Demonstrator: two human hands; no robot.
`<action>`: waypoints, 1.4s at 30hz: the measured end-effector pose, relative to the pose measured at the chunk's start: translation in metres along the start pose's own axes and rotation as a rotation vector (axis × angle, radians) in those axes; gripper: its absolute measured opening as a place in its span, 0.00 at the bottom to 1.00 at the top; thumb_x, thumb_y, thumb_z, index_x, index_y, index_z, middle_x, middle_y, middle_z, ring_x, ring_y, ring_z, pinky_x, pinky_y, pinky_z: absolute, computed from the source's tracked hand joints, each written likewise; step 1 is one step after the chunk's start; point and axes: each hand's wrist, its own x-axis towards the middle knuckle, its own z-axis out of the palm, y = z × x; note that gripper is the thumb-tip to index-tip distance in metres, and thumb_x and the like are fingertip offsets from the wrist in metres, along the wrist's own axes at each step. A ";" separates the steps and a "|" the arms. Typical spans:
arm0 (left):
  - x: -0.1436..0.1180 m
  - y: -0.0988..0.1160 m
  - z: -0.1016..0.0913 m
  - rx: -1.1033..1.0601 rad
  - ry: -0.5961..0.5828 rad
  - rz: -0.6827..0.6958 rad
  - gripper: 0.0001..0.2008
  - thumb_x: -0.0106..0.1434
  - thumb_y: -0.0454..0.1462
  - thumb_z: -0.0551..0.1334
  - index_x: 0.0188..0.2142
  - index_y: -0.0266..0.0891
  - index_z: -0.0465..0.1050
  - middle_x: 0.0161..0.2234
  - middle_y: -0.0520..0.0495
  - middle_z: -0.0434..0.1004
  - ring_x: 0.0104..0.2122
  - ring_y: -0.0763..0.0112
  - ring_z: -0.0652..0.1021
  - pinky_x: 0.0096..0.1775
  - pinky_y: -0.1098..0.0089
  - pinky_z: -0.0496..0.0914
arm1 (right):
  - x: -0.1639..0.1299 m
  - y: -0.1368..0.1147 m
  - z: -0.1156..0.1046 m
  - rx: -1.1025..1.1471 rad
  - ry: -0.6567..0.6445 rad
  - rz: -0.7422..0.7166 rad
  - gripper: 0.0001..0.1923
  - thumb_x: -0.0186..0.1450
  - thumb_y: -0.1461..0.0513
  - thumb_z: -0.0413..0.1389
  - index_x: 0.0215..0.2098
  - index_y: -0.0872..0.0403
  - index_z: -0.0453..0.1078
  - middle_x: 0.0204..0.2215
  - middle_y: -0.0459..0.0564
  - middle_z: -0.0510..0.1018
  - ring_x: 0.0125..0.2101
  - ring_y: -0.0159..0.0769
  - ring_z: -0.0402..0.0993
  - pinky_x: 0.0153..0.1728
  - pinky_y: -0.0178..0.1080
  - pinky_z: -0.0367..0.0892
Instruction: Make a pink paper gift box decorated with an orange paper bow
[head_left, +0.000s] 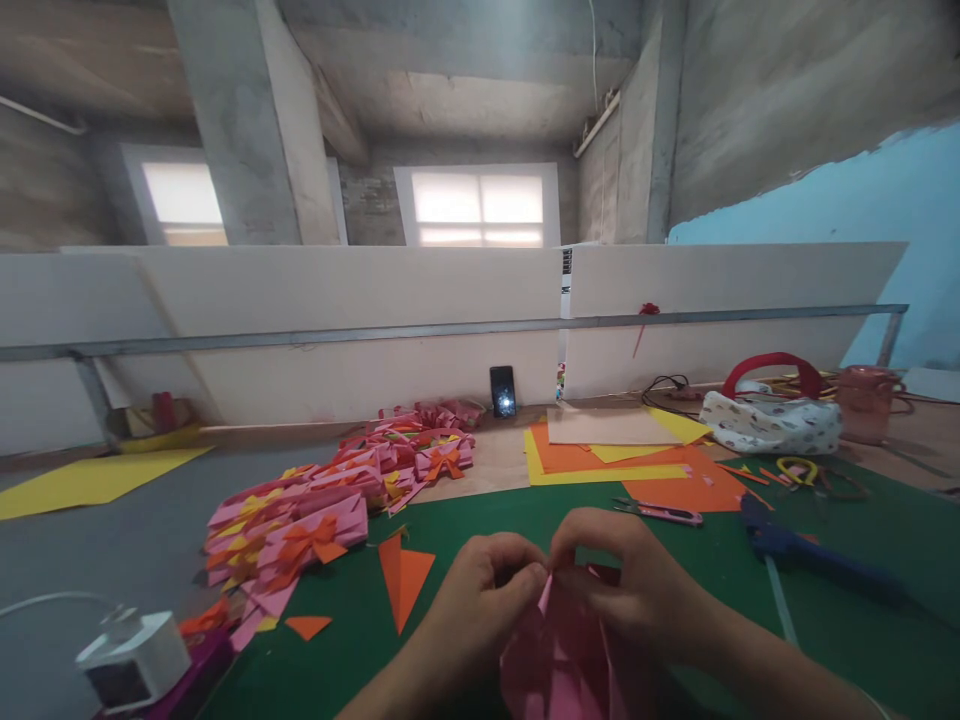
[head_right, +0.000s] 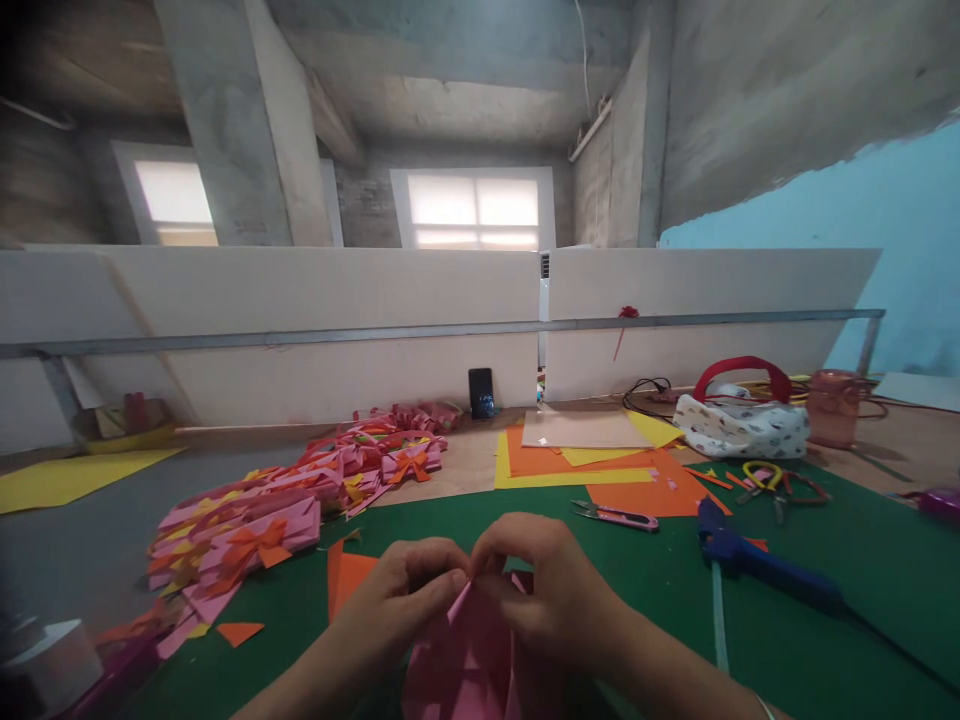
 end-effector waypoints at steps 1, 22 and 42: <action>0.000 -0.001 0.000 -0.009 -0.004 -0.001 0.08 0.50 0.34 0.54 0.21 0.35 0.70 0.19 0.54 0.64 0.22 0.76 0.65 0.24 0.75 0.58 | 0.000 0.000 0.000 -0.005 0.003 -0.004 0.10 0.53 0.73 0.51 0.28 0.54 0.69 0.27 0.44 0.74 0.29 0.29 0.70 0.28 0.29 0.62; 0.003 -0.007 -0.003 -0.172 -0.043 -0.047 0.06 0.49 0.37 0.61 0.24 0.35 0.73 0.20 0.53 0.67 0.22 0.76 0.66 0.25 0.75 0.58 | 0.001 0.004 -0.004 -0.050 -0.043 -0.090 0.10 0.57 0.72 0.52 0.27 0.53 0.70 0.29 0.45 0.70 0.31 0.30 0.68 0.31 0.32 0.63; -0.004 0.003 -0.003 0.257 0.102 0.092 0.04 0.51 0.35 0.59 0.22 0.37 0.70 0.25 0.50 0.71 0.28 0.71 0.71 0.29 0.73 0.62 | 0.000 -0.005 -0.001 0.106 -0.052 0.189 0.08 0.49 0.72 0.51 0.24 0.56 0.68 0.24 0.44 0.75 0.28 0.31 0.71 0.31 0.32 0.65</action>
